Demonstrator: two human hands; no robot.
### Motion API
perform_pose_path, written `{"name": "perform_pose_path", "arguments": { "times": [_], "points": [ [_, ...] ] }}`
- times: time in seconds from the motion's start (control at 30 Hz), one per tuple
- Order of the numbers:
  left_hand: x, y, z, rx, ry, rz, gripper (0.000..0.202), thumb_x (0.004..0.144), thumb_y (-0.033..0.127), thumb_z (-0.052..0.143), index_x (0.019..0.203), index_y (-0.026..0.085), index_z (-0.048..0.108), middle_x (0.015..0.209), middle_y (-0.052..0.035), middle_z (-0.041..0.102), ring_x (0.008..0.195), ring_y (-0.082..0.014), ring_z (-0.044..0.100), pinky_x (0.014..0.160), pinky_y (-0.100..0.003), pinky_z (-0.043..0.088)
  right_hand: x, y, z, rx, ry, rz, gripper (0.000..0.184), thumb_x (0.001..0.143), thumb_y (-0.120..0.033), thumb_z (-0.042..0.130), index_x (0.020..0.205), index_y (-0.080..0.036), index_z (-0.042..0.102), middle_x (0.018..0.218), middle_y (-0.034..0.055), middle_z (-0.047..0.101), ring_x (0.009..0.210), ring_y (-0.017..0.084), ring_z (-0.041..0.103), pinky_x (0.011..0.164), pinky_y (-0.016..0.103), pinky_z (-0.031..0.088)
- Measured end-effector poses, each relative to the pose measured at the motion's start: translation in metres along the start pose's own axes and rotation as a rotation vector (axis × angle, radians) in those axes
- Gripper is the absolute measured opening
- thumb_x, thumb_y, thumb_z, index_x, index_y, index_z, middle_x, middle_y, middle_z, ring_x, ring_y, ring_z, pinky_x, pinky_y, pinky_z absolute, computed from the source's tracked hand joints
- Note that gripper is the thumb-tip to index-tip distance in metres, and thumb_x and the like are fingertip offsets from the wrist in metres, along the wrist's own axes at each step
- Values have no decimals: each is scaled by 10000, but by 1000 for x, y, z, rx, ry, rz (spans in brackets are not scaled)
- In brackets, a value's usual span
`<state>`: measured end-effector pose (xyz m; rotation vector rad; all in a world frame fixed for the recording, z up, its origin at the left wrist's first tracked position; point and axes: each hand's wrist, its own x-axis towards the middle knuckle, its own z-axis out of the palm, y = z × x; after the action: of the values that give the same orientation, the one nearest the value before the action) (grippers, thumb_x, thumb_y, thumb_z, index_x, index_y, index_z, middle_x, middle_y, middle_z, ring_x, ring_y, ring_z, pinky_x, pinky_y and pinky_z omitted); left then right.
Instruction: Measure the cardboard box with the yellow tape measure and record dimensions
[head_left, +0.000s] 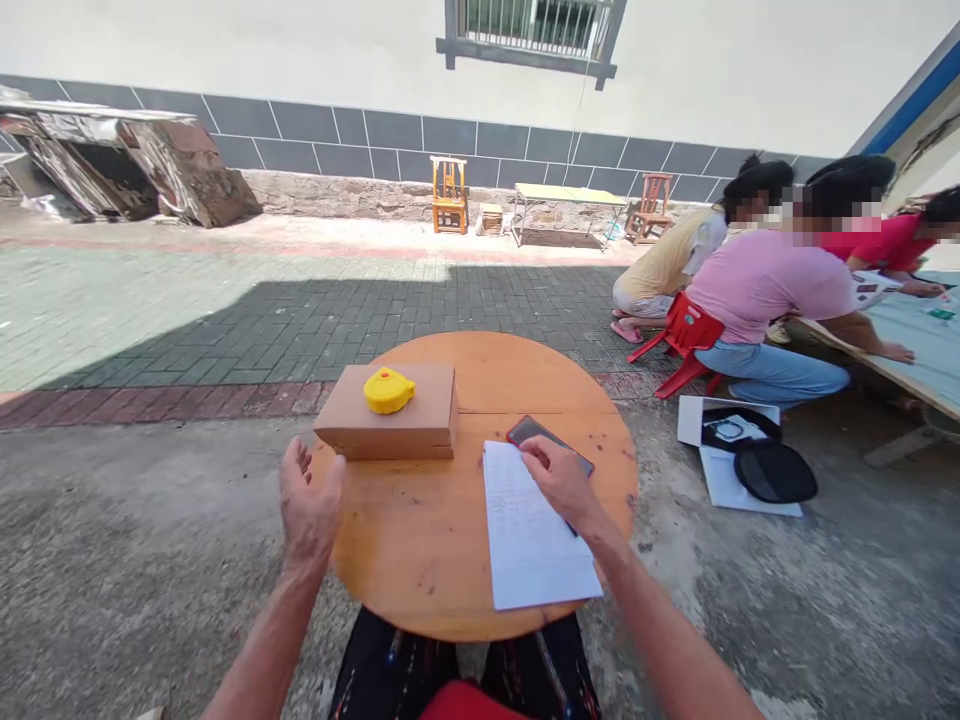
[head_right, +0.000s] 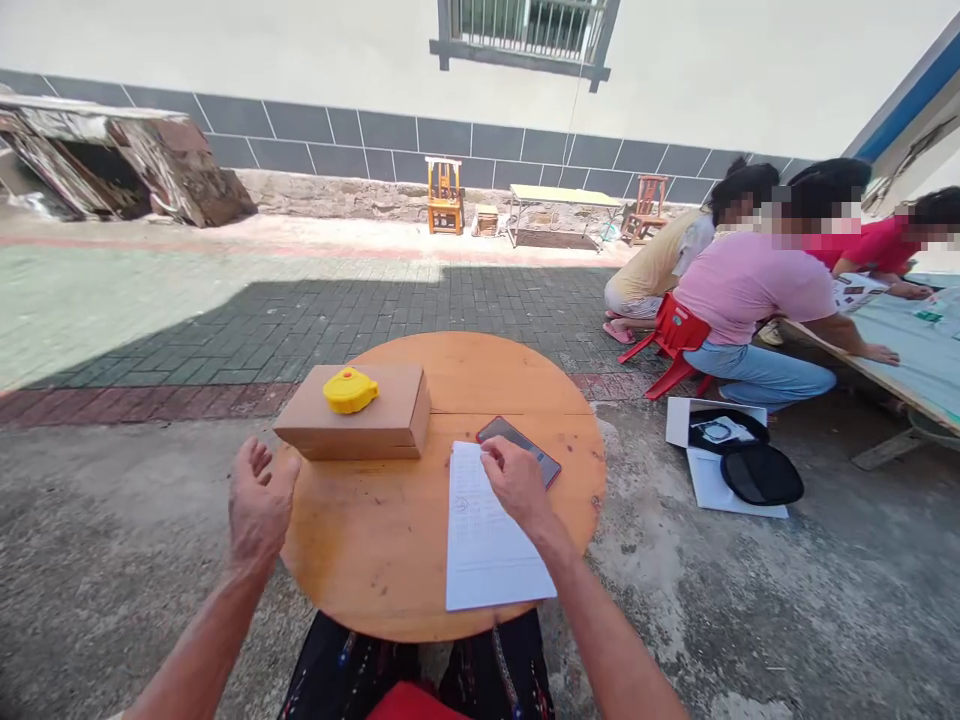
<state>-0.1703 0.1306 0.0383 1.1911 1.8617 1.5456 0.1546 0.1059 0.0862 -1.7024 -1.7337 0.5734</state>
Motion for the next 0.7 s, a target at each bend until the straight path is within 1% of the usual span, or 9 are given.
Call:
{"name": "perform_pose_path", "arguments": {
  "times": [0.07, 0.17, 0.27, 0.33, 0.4, 0.5, 0.57, 0.63, 0.7],
  "points": [
    [-51, 0, 0, 49, -19, 78, 627, 844, 344, 627, 1419, 196, 426, 1466, -127, 448, 1371, -283, 406, 1177, -477, 284, -25, 26, -21, -118, -12, 60, 243, 898, -301, 474, 804, -215, 680, 711, 19, 693, 660, 195, 630, 608, 285, 430],
    [-135, 5, 11, 180, -347, 482, 294, 896, 220, 543, 1179, 251, 613, 1311, -79, 578, 1249, -258, 519, 1072, -465, 427, -50, 51, -26, -278, -39, 120, 175, 877, -292, 534, 810, -207, 671, 750, 47, 702, 681, 217, 634, 590, 289, 377],
    [-192, 17, 29, 239, -588, 705, 283, 888, 93, 490, 1088, 227, 638, 1264, -87, 621, 1185, -243, 550, 989, -435, 497, -56, 60, -10, -377, -57, 128, 128, 861, -295, 597, 859, -188, 666, 861, 99, 706, 739, 243, 647, 612, 297, 372],
    [-210, 25, 41, 287, -673, 793, 324, 870, 53, 475, 1115, 197, 629, 1302, -105, 614, 1215, -260, 531, 998, -459, 496, -54, 60, 0, -406, -58, 117, 108, 866, -270, 599, 836, -182, 656, 884, 118, 696, 771, 249, 649, 639, 303, 380],
    [-215, 31, 51, 344, -717, 853, 354, 864, 51, 479, 1166, 178, 615, 1343, -115, 601, 1258, -284, 505, 1017, -494, 485, -53, 58, 4, -407, -50, 103, 110, 876, -225, 570, 806, -180, 642, 864, 120, 695, 794, 249, 647, 673, 312, 391],
    [-217, 35, 62, 411, -772, 883, 358, 886, 105, 502, 1226, 169, 594, 1357, -116, 603, 1267, -305, 506, 1016, -523, 486, -61, 57, -7, -368, -27, 96, 169, 918, -250, 510, 815, -188, 629, 811, 88, 701, 767, 226, 645, 687, 313, 415],
    [-218, 34, 66, 436, -799, 876, 355, 895, 133, 509, 1240, 165, 589, 1335, -114, 622, 1224, -308, 541, 988, -529, 503, -75, 58, -21, -194, -12, 110, 196, 951, -320, 475, 964, -197, 627, 757, 37, 688, 677, 186, 629, 635, 287, 440],
    [-221, 30, 69, 447, -808, 867, 347, 897, 143, 513, 1234, 163, 594, 1312, -114, 638, 1175, -305, 571, 956, -523, 519, -95, 63, -35, 97, 9, 137, 277, 963, -380, 468, 1136, -204, 593, 696, -11, 651, 578, 157, 588, 559, 262, 452],
    [-222, 25, 71, 444, -800, 863, 331, 901, 148, 516, 1219, 169, 606, 1293, -114, 649, 1151, -295, 584, 946, -509, 521, -117, 69, -45, 365, 32, 172, 295, 954, -407, 505, 1144, -214, 621, 652, -25, 624, 553, 151, 576, 549, 257, 478]
  ]
}}
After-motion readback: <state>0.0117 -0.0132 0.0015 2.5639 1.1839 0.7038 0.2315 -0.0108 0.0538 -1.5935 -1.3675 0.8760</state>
